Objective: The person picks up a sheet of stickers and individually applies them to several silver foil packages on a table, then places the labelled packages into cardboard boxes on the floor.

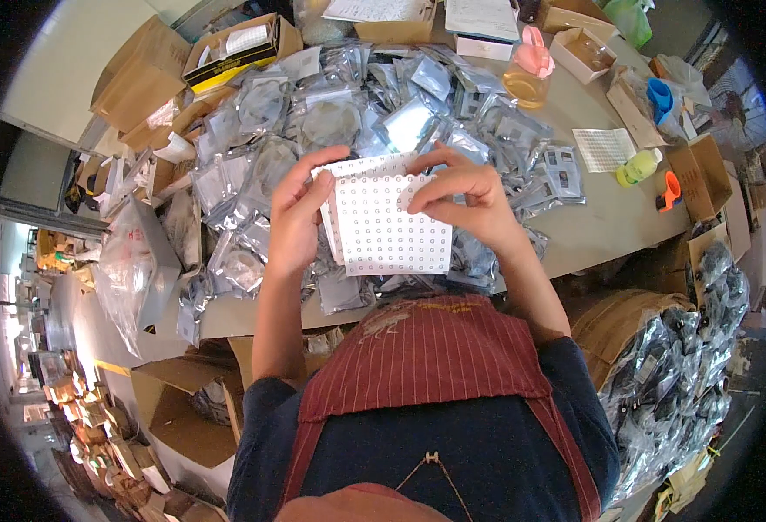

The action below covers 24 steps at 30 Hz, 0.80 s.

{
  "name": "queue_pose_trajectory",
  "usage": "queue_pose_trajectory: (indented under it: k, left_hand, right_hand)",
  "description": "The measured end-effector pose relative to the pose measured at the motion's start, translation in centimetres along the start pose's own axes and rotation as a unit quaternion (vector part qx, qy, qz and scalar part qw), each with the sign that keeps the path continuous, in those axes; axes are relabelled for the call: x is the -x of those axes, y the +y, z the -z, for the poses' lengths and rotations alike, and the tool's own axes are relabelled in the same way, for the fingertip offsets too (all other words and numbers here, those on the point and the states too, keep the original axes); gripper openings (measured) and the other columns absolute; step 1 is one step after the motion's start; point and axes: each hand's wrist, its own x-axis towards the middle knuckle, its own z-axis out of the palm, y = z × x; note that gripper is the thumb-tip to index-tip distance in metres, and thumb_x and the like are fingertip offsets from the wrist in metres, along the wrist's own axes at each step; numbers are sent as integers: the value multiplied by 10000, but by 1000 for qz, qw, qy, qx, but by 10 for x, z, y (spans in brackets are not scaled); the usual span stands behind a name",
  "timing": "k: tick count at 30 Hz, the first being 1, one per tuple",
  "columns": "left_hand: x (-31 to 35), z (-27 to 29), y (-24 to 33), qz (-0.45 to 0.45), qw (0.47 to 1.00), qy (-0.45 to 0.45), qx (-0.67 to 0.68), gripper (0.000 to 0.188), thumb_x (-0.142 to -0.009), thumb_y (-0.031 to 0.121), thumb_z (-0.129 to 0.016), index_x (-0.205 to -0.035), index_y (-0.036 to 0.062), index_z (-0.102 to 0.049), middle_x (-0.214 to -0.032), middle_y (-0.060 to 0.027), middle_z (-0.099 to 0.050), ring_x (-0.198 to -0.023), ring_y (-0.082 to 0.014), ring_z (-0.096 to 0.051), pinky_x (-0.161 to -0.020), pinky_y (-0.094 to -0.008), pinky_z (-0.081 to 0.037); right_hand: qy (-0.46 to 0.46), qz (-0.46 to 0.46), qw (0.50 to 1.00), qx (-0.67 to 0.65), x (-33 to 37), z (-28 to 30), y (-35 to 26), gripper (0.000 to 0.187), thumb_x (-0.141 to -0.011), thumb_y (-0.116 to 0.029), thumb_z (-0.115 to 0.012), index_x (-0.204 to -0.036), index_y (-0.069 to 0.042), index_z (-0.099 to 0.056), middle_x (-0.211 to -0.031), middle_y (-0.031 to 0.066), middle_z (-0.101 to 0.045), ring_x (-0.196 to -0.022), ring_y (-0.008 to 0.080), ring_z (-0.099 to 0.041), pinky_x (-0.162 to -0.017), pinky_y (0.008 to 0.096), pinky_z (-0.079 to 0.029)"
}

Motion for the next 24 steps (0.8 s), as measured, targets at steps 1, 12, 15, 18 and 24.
queue_pose_trajectory:
  k: [1, 12, 15, 18, 24]
  left_hand:
    - [0, -1, 1, -1, 1000, -3, -2, 325, -1001, 110, -514, -1315, 46, -567, -1018, -30, -658, -880, -69, -607, -790, -209, -465]
    - [-2, -5, -1, 37, 997, -27, 68, 290, -1009, 37, -413, -1252, 98, -560, -902, -31, -638, -780, -47, -576, -648, -206, -443]
    - [-4, 1, -7, 39, 997, -55, 43, 247, -1018, 64, -416, -1168, 41, -610, -927, -36, -658, -807, -69, -605, -661, -227, -465]
    - [-4, -1, -4, 52, 995, -66, 50, 275, -1028, 155, -443, -1132, -12, -635, -966, -40, -673, -864, -101, -635, -704, -234, -489]
    - [6, 21, -23, 89, 988, -116, 38, 490, -1006, 373, -551, -1275, -36, -583, -1142, -70, -668, -1003, -143, -642, -875, -303, -504]
  right_hand:
    - [3, 1, 1000, 1, 0, 1, -1, 198, -700, 37, -724, -837, -93, -783, -801, 15, -720, -1114, 221, -601, -1124, 482, -302]
    - [2, 62, 998, 14, 14, -4, -1, 282, -687, 111, -675, -891, -58, -773, -848, 74, -734, -924, 262, -643, -838, 382, -501]
    - [25, 73, 997, 6, 14, -7, 0, 229, -660, 76, -681, -848, -21, -770, -778, 89, -721, -725, 219, -604, -875, 381, -469]
    - [25, 71, 997, 12, 17, -3, 1, 259, -682, 115, -658, -863, -37, -764, -841, 78, -734, -833, 257, -641, -826, 372, -502]
    - [60, 69, 996, 5, 16, -3, -1, 245, -677, 93, -658, -858, -35, -764, -809, 89, -729, -846, 261, -648, -883, 390, -480]
